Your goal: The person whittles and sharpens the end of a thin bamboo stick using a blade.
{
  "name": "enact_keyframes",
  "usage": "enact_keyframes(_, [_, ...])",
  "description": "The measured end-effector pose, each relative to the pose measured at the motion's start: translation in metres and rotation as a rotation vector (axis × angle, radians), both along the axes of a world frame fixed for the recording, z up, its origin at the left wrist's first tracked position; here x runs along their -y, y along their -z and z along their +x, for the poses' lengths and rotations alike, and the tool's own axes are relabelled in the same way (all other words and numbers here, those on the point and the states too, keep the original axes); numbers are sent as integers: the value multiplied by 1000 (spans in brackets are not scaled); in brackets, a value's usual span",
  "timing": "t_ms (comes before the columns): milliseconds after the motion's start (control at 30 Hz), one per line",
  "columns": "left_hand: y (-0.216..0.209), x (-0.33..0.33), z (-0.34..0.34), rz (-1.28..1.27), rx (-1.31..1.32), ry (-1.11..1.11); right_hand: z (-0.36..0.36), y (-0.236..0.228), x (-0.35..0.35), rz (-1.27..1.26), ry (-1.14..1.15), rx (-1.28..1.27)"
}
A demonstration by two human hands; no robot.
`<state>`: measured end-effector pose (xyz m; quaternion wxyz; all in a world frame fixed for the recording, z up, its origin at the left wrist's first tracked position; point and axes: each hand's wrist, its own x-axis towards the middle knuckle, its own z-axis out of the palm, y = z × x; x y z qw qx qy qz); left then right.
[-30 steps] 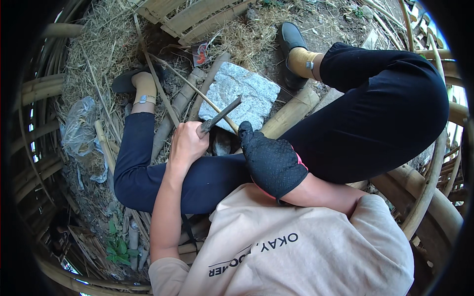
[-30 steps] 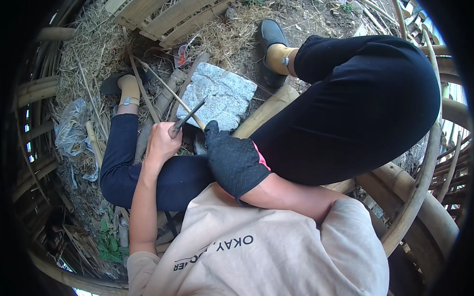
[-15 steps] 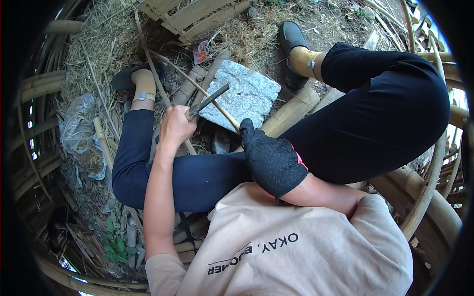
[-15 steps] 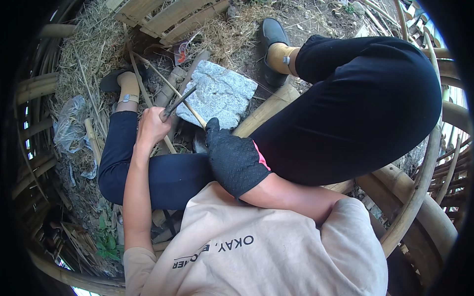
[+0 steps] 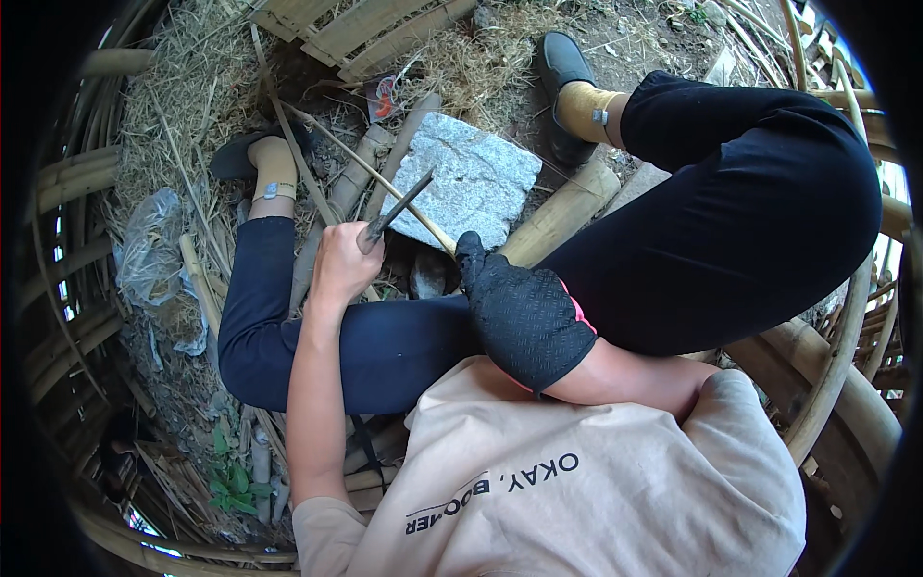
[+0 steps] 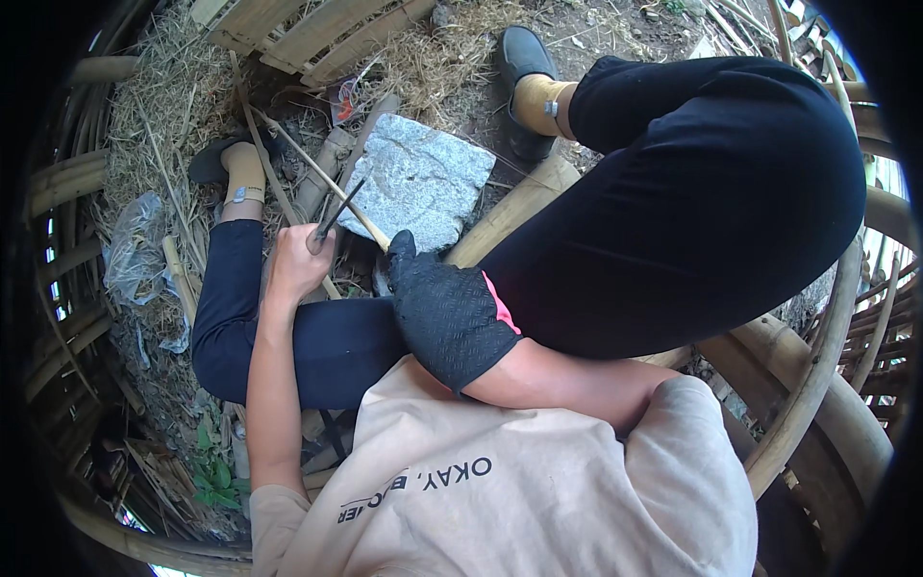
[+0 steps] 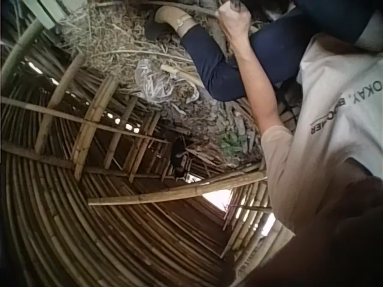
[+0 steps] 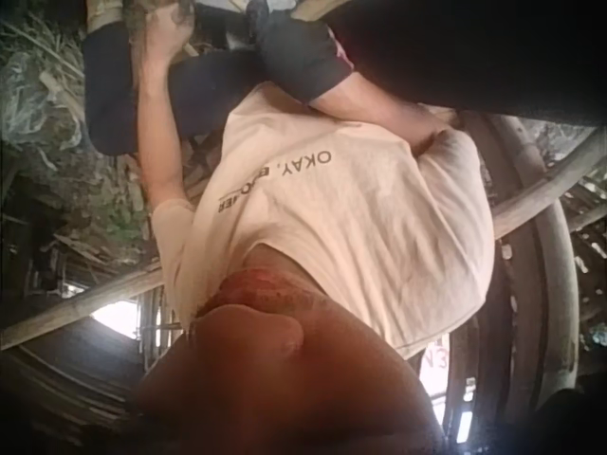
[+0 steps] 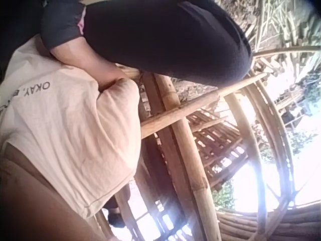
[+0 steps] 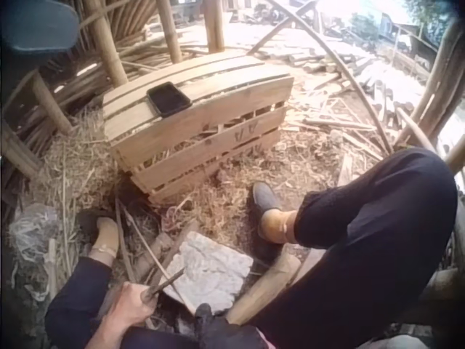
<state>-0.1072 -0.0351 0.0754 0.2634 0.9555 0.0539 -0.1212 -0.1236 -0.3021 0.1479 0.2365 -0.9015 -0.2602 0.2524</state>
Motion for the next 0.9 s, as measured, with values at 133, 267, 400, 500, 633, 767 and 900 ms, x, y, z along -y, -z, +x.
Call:
enact_keyframes(133, [6,-7,11,42,-83,17,-1,5,0,-11,18,-13])
enact_keyframes(267, [30,-48,19,203,-66,-207,-2,2,-2,-10,22,-12])
enact_keyframes(400, [30,-63,21,175,-20,-185,-1,0,-1,34,-1,23])
enact_keyframes(500, [20,-34,11,107,23,-69,1,3,1,59,10,9])
enact_keyframes(633, [6,-10,6,-22,17,-43,3,3,2,106,69,-57])
enact_keyframes(767, [3,-18,2,-33,1,-27,9,-6,3,155,79,-89])
enact_keyframes(900, [-7,-12,-7,-48,4,20,14,-9,3,98,44,-161])
